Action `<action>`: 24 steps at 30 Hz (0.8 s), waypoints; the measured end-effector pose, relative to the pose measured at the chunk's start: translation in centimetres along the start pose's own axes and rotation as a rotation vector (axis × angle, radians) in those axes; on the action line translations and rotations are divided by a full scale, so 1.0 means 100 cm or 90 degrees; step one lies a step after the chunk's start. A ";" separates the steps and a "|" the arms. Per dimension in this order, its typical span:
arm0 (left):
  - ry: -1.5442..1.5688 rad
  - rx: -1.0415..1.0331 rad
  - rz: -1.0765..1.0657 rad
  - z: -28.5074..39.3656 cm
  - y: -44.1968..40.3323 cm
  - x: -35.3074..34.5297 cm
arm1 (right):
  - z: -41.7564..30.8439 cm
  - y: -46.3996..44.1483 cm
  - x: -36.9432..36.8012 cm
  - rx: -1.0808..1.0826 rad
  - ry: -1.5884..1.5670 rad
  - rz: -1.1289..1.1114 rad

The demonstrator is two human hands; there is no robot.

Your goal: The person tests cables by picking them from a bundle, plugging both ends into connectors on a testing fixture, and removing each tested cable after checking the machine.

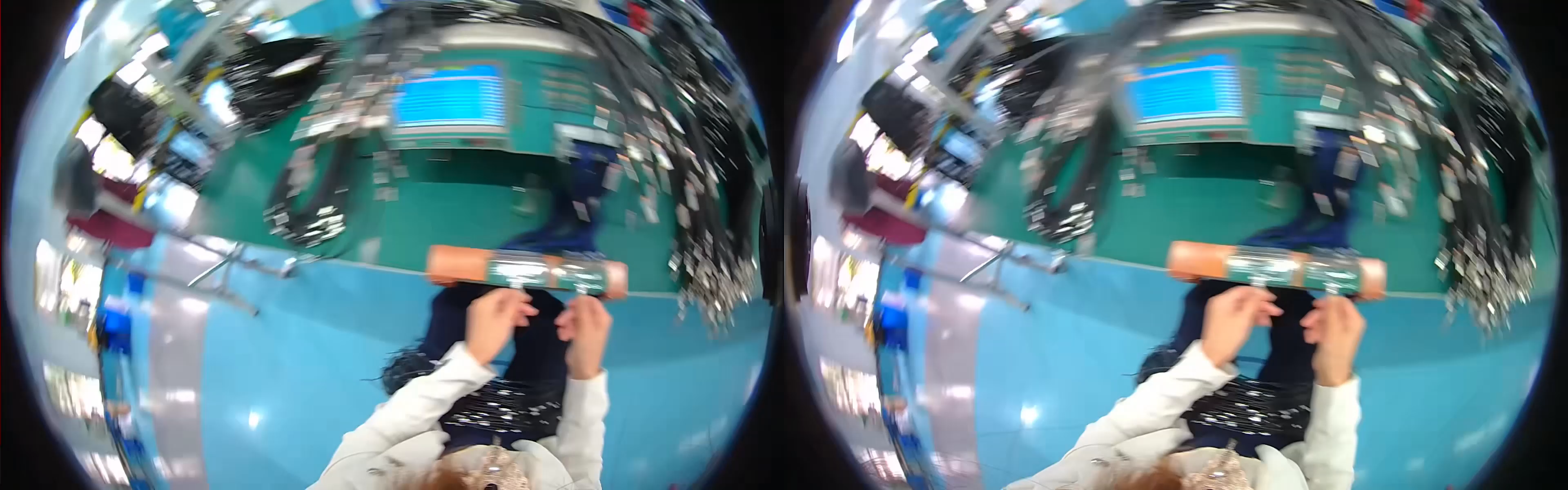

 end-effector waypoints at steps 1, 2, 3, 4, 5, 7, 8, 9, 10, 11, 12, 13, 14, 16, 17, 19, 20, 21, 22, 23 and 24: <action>-0.019 0.000 -0.031 0.003 -0.002 0.003 | 0.002 -0.001 0.001 0.017 0.001 -0.013; -0.062 -0.003 -0.029 0.006 0.000 0.009 | 0.006 -0.004 0.001 0.015 0.002 -0.038; -0.102 -0.003 -0.036 0.009 0.003 0.012 | 0.005 -0.006 0.001 0.018 0.013 -0.055; -0.126 0.008 -0.046 0.003 0.004 0.023 | -0.005 -0.006 -0.001 0.002 0.045 -0.044; -0.089 -0.018 -0.001 -0.006 0.003 0.044 | -0.013 -0.004 0.001 -0.015 0.079 -0.026; -0.085 -0.095 0.080 0.019 0.021 0.105 | -0.019 -0.003 0.017 0.062 0.122 -0.055; -0.036 -0.079 0.182 0.028 0.032 0.147 | -0.032 0.001 0.028 0.137 0.186 -0.006; 0.013 -0.062 0.281 0.033 0.042 0.189 | -0.046 0.007 0.038 0.211 0.251 0.046; 0.030 -0.103 0.386 0.038 0.052 0.228 | -0.051 0.014 0.042 0.211 0.250 0.045; 0.039 -0.152 0.460 0.043 0.060 0.262 | -0.056 0.023 0.043 0.207 0.264 0.030; 0.005 -0.155 0.541 0.046 0.061 0.295 | -0.060 0.029 0.041 0.206 0.280 0.017; -0.028 -0.157 0.620 0.048 0.059 0.325 | -0.065 0.035 0.034 0.209 0.283 0.016; -0.140 -0.212 0.718 0.055 0.054 0.348 | -0.068 0.044 0.022 0.201 0.269 -0.015; -0.304 -0.234 0.820 0.067 0.045 0.366 | -0.076 0.058 -0.001 0.206 0.244 -0.064; -0.355 -0.204 0.822 0.075 0.035 0.371 | -0.085 0.065 -0.015 0.187 0.219 -0.062; -0.422 -0.170 0.815 0.076 0.018 0.388 | -0.091 0.075 -0.030 0.176 0.199 -0.090; -0.421 -0.185 0.809 0.075 0.014 0.397 | -0.101 0.079 -0.041 0.189 0.231 -0.117; -0.420 -0.195 0.807 0.073 0.012 0.402 | -0.097 0.082 -0.046 0.184 0.200 -0.129; -0.304 -0.218 0.752 0.074 0.017 0.400 | -0.095 0.085 -0.054 0.180 0.194 -0.169; -0.191 -0.236 0.697 0.080 0.031 0.391 | -0.092 0.088 -0.064 0.163 0.189 -0.211; 0.027 -0.218 0.511 0.077 0.037 0.377 | -0.091 0.089 -0.077 0.135 0.201 -0.267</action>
Point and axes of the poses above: each hand's wrist, its own y-axis away from the middle knuckle, its own x-axis out of the back of the hand, z = x × y, the point moved 7 cm from there along -y, towards the middle knuckle, and after that the axes turned 15 degrees about x, right-handed, at the moved point
